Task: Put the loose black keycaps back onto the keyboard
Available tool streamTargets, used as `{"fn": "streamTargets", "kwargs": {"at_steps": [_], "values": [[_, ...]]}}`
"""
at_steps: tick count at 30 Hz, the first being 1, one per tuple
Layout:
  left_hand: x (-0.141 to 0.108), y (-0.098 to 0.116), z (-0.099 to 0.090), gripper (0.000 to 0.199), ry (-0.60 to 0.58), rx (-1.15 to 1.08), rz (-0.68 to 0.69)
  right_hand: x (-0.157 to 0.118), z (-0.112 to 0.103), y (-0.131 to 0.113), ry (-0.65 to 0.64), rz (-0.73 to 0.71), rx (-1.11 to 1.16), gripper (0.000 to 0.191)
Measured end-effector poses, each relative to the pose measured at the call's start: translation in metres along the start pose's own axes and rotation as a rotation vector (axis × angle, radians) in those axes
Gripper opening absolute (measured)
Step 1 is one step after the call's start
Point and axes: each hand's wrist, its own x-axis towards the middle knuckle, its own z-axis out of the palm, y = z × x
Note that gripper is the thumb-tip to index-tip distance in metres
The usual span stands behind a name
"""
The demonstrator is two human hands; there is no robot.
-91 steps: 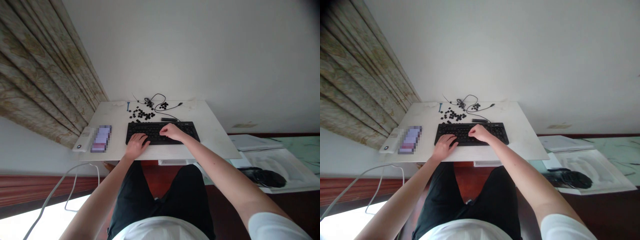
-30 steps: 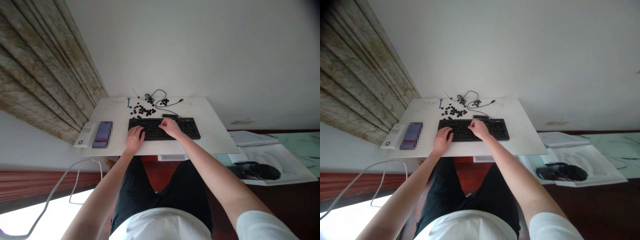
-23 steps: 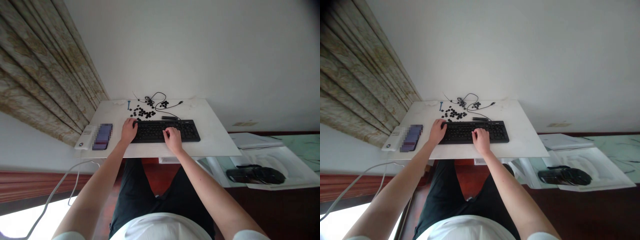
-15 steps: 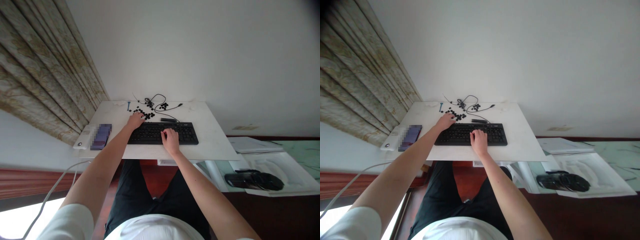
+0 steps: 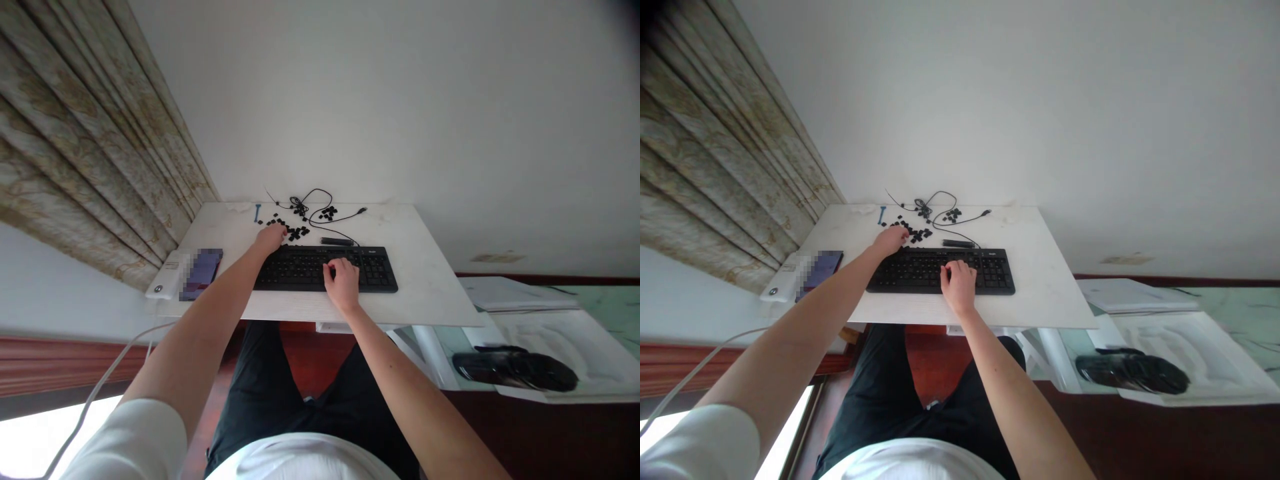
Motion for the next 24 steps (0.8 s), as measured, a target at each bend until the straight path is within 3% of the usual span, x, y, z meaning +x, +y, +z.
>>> {"fn": "streamTargets", "kwargs": {"at_steps": [5,8,12,16,20,24], "values": [[-0.01,0.002,-0.007,0.023,0.077,-0.011,0.004,0.0,0.0,0.0,0.019,-0.012,0.009,0.02],[-0.018,0.008,-0.013,0.023,0.157,-0.15,0.001,-0.001,0.0,0.0,0.029,-0.012,0.013,0.019],[-0.039,0.025,-0.013,0.024,0.283,-0.72,-0.09,-0.001,-0.001,-0.001,0.038,-0.005,0.029,0.018],[-0.078,0.048,-0.002,0.03,0.258,-1.407,-0.218,-0.001,-0.004,-0.003,0.036,-0.012,0.073,0.017],[-0.118,0.066,0.008,0.026,0.153,-1.716,-0.266,-0.001,-0.014,-0.016,0.005,-0.009,0.174,0.017],[-0.142,0.075,0.011,0.02,0.083,-1.993,-0.29,0.003,-0.029,-0.039,-0.028,0.002,0.417,0.019]]}}
